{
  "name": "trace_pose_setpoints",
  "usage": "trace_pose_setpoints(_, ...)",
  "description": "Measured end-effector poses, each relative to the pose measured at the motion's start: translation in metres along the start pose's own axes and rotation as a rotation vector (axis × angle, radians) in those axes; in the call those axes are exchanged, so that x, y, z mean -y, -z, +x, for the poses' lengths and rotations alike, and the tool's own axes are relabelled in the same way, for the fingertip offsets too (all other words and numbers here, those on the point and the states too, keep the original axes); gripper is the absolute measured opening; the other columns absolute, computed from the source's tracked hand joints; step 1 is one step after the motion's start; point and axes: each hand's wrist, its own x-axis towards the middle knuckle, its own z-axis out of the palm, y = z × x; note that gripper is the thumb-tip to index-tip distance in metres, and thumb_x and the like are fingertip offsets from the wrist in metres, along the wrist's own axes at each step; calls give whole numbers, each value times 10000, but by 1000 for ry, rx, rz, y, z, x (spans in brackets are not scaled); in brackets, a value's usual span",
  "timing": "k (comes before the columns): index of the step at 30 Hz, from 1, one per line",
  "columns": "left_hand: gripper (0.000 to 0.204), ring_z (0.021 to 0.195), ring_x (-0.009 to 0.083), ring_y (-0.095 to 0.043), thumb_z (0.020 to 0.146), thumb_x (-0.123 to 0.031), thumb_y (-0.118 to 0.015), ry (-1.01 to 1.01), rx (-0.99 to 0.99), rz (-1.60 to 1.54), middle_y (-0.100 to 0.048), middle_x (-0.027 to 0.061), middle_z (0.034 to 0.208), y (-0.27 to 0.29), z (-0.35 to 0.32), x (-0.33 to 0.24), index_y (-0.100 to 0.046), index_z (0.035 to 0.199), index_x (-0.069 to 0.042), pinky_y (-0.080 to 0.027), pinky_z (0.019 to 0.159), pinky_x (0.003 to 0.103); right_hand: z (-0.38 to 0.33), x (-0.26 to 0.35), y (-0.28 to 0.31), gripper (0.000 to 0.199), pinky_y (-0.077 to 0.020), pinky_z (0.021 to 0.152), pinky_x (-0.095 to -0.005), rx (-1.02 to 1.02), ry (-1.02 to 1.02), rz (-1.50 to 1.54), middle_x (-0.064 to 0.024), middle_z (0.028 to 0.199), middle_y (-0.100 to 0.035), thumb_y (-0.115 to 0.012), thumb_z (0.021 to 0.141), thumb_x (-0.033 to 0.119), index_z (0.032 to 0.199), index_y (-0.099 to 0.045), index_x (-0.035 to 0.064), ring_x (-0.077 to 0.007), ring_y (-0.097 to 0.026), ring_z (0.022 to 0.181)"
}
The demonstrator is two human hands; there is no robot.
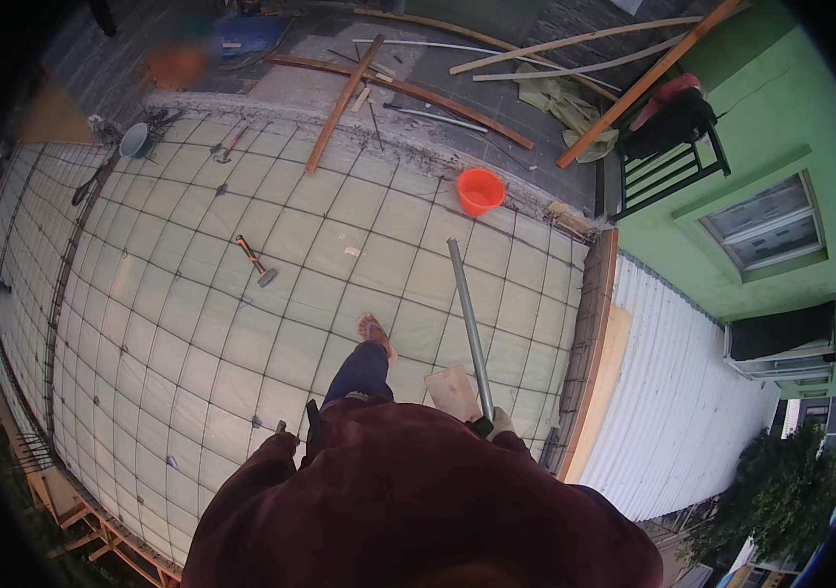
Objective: The person walks on a roof grid and uses a hammer to secure wooden planks to the metal framework. They then use pliers to twist and secure wire ties around the rebar grid.
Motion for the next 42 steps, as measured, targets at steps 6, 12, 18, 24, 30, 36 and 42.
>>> trace_pose_setpoints(6, 220, 628, 120, -555, 928, -342, -696, -171, -157, -56, -620, 10, 718, 69, 52, -213, -691, 948, -123, -463, 593, 347, 130, 101, 95, 537, -557, 756, -441, -150, -14, -53, -199, 957, -688, -795, 785, 398, 1112, -602, 19, -322, -704, 876)
trace_pose_setpoints(12, 181, 559, 87, -444, 932, -318, -694, -357, -335, -183, -505, -33, 636, 122, 113, -344, -669, 922, -139, -366, 526, 302, 258, 263, 196, 379, -513, 905, -474, -209, 148, -200, -285, 1077, -677, -640, 822, 265, 1124, -624, 38, -423, -655, 1078)
trace_pose_setpoints(18, 183, 505, 88, -439, 959, -310, -675, -90, -505, -482, -509, -27, 620, 73, 166, -314, -659, 915, -133, -340, 474, 292, 429, 390, 254, 433, -510, 922, -500, -165, 282, -328, -291, 1115, -668, -637, 831, 299, 1185, -615, 49, -433, -647, 1083)
trace_pose_setpoints(24, 185, 452, 108, -455, 966, -316, -673, 129, -810, -910, -539, -8, 619, 15, 149, -388, -634, 894, -151, -370, 412, 301, 625, 501, 314, 456, -519, 908, -495, -79, 352, -445, -237, 1140, -690, -660, 832, 317, 1215, -625, 71, -407, -668, 1072)
trace_pose_setpoints(30, 194, 459, 87, -445, 973, -316, -667, 233, -1033, -1075, -527, -23, 615, 65, 162, -543, -614, 886, -151, -368, 410, 287, 794, 574, 338, 403, -529, 918, -471, -47, 489, -613, -203, 1135, -706, -627, 850, 214, 1232, -643, 87, -381, -681, 1067)
trace_pose_setpoints(36, 151, 491, 25, -400, 993, -251, -658, -206, -721, -635, -493, -74, 650, 131, 270, -738, -600, 918, -134, -323, 444, 211, 872, 643, 368, 378, -518, 953, -470, 10, 452, -696, -219, 1155, -695, -636, 867, 217, 1228, -643, 107, -383, -667, 1103)
trace_pose_setpoints(42, 138, 462, 27, -396, 1008, -237, -633, -307, -512, -949, -479, -67, 618, 120, 489, -858, -591, 928, -133, -294, 415, 226, 986, 669, 357, 431, -471, 1016, -456, -166, 504, -962, -166, 1211, -685, -687, 880, 316, 1274, -615, 158, -317, -634, 1187)
